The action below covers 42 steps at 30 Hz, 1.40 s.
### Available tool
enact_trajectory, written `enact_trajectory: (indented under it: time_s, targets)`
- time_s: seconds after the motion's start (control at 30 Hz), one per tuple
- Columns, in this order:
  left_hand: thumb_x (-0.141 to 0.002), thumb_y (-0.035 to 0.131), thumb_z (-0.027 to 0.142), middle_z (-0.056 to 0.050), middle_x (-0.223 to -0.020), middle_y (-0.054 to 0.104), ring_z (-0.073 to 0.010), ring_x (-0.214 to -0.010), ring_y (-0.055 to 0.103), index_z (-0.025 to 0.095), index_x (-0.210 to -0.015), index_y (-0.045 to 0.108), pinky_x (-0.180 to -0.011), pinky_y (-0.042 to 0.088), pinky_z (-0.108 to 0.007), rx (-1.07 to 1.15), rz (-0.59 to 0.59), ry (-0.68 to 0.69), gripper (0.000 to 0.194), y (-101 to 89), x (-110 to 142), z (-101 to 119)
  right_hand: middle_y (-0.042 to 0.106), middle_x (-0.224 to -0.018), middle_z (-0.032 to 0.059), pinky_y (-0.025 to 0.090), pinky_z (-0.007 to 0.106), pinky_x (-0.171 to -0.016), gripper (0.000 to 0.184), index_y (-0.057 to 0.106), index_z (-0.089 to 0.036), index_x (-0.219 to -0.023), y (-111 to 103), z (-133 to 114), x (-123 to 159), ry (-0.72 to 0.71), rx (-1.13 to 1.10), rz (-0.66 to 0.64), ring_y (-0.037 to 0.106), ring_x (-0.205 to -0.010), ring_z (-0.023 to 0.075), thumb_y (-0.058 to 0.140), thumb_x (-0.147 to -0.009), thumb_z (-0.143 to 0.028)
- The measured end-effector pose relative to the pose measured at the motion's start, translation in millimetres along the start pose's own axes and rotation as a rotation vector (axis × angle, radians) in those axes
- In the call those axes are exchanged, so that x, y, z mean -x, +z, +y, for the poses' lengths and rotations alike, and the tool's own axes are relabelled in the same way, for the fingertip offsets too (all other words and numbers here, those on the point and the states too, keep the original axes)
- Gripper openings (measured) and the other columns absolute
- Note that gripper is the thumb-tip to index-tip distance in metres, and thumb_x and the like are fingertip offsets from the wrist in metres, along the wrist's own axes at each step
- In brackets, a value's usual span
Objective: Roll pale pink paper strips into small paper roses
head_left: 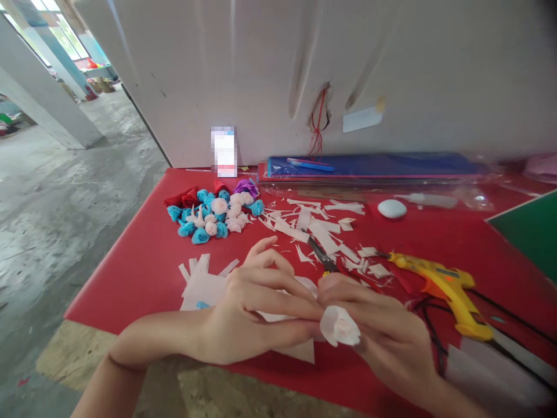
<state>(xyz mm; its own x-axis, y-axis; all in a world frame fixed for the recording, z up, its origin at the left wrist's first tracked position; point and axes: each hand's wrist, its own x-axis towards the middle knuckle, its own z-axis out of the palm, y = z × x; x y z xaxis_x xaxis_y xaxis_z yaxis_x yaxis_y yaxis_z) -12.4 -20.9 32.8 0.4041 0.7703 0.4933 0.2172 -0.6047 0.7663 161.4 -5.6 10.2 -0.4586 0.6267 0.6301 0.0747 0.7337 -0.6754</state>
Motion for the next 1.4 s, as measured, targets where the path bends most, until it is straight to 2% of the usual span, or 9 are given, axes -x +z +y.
enact_trajectory:
  time_s: [0.23,0.43,0.6,0.77,1.0,1.17,1.3,1.4]
  targets:
    - [-0.079,0.057,0.025,-0.002,-0.070,0.069,-0.0154,-0.066,0.050,0.021,-0.069,0.066,-0.088,0.034,-0.043,-0.030,0.029,0.018,0.014,0.2,0.5,-0.6,0.058,-0.065,0.0012,0.050,0.022,-0.055,0.014,0.057,-0.022,-0.076,2.0,0.7,1.7,0.025,-0.047,-0.013,0.057,-0.059,0.0124,0.048,-0.086,-0.024]
    - [-0.079,0.057,0.024,-0.003,-0.069,0.068,-0.0143,-0.067,0.050,0.017,-0.069,0.065,-0.091,0.031,-0.042,-0.037,0.028,0.032,0.015,1.4,1.0,-2.9,0.059,-0.067,0.0012,0.050,0.021,-0.056,0.012,0.057,-0.022,-0.076,3.5,-0.7,4.9,0.049,-0.075,-0.014,0.057,-0.060,0.0120,0.050,-0.084,-0.017]
    - [-0.076,0.061,0.025,-0.003,-0.069,0.067,-0.0126,-0.065,0.049,0.014,-0.069,0.064,-0.088,0.033,-0.041,-0.042,0.093,0.092,0.013,5.6,0.7,-8.5,0.059,-0.065,0.0013,0.048,0.022,-0.053,0.016,0.058,-0.021,-0.074,4.5,-6.6,5.9,0.109,-0.088,0.010,0.055,-0.059,0.0122,0.051,-0.080,-0.009]
    - [-0.076,0.062,0.025,-0.003,-0.065,0.066,-0.0112,-0.063,0.049,0.013,-0.065,0.063,-0.088,0.034,-0.040,-0.014,0.133,0.085,0.016,10.1,0.0,-9.8,0.061,-0.065,0.0020,0.049,0.023,-0.052,0.018,0.059,-0.020,-0.076,5.2,-10.9,7.6,0.121,-0.037,0.027,0.055,-0.057,0.0127,0.051,-0.076,-0.004]
    - [-0.076,0.061,0.025,-0.003,-0.066,0.066,-0.0111,-0.063,0.048,0.014,-0.066,0.060,-0.080,0.038,-0.038,0.047,0.167,0.088,0.015,13.0,0.5,-14.3,0.060,-0.060,0.0001,0.048,0.020,-0.051,0.018,0.058,-0.021,-0.072,8.2,-12.6,4.3,0.136,0.011,0.084,0.054,-0.053,0.0112,0.051,-0.075,-0.005]
    - [-0.074,0.062,0.022,-0.003,-0.062,0.063,-0.0107,-0.061,0.045,0.014,-0.065,0.058,-0.063,0.039,-0.029,0.085,0.239,0.104,0.013,16.1,1.4,-18.1,0.058,-0.064,-0.0013,0.048,0.019,-0.053,0.018,0.056,-0.023,-0.078,9.5,-11.7,7.2,0.169,-0.022,0.068,0.054,-0.056,0.0106,0.052,-0.075,-0.006]
    - [-0.073,0.063,0.022,-0.001,-0.060,0.061,-0.0091,-0.058,0.045,0.014,-0.064,0.056,-0.065,0.038,-0.030,0.072,0.268,0.093,0.014,20.0,2.0,-20.6,0.058,-0.068,-0.0007,0.049,0.019,-0.053,0.023,0.056,-0.024,-0.088,13.2,-8.5,11.7,0.183,-0.027,0.101,0.056,-0.061,0.0123,0.056,-0.071,-0.008]
    - [-0.072,0.063,0.019,0.000,-0.060,0.060,-0.0089,-0.058,0.047,0.014,-0.065,0.056,-0.065,0.037,-0.030,0.078,0.263,0.077,0.011,22.5,2.7,-22.2,0.059,-0.065,-0.0012,0.049,0.018,-0.055,0.017,0.057,-0.023,-0.081,16.0,-9.6,10.8,0.188,0.015,0.160,0.058,-0.060,0.0116,0.057,-0.073,-0.009]
